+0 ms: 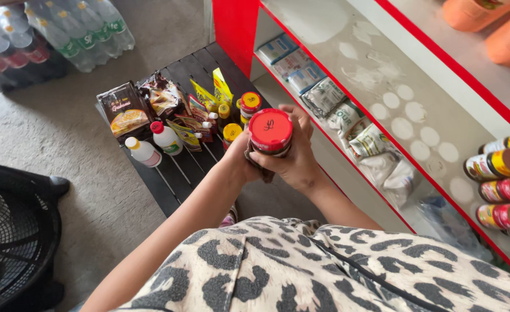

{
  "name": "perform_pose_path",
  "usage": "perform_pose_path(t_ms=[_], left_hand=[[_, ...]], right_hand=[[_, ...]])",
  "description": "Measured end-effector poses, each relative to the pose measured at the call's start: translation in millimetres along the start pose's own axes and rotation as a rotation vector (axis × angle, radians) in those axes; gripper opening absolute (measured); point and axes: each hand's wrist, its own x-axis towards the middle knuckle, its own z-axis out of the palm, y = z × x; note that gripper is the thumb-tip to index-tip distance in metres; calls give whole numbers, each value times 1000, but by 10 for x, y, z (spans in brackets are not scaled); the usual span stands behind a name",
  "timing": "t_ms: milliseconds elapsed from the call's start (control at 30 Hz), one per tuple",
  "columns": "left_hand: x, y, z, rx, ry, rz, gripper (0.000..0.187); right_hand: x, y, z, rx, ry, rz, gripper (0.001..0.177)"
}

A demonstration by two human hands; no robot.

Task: The person wipes several small jars with a cloth, handling them one at a time. They pick up each jar from a red shelf, wipe it thoroughly, and place it on a nearby black table.

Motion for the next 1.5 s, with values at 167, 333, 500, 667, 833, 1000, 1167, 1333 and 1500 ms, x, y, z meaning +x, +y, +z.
perform_pose_path(t_ms=[167, 333, 500, 667, 833, 1000, 1167, 1333, 1500], left_hand=[[-404, 35, -228, -188, 87, 194, 26], [-471, 253, -376, 3, 984, -245, 31], [-922, 339, -655, 214, 1002, -164, 31], [-1147, 846, -518, 356, 637, -77, 25], [-1052, 1019, -620, 415, 538, -182, 20], [-991, 646, -1154, 292, 722, -274, 20], [-916, 260, -1717, 77, 840, -293, 15], [-739, 31, -2073, -63, 912, -351, 13], [-492, -125, -2310, 2, 954, -346, 20]], right_hand=[[48, 194, 297, -135, -34, 84, 82], [149, 421, 662, 90, -108, 105, 76], [294, 731, 948, 126, -183, 147, 79], [279, 1121, 1251, 77, -235, 99, 86], [107, 1451, 1570, 77, -246, 212, 74], [-81, 1736, 1956, -124, -238, 370, 86], [-214, 2177, 2286, 636, -276, 682, 78], [-295, 2601, 2463, 772, -271, 918, 77], [-170, 2853, 2577, 921, -223, 1018, 80]])
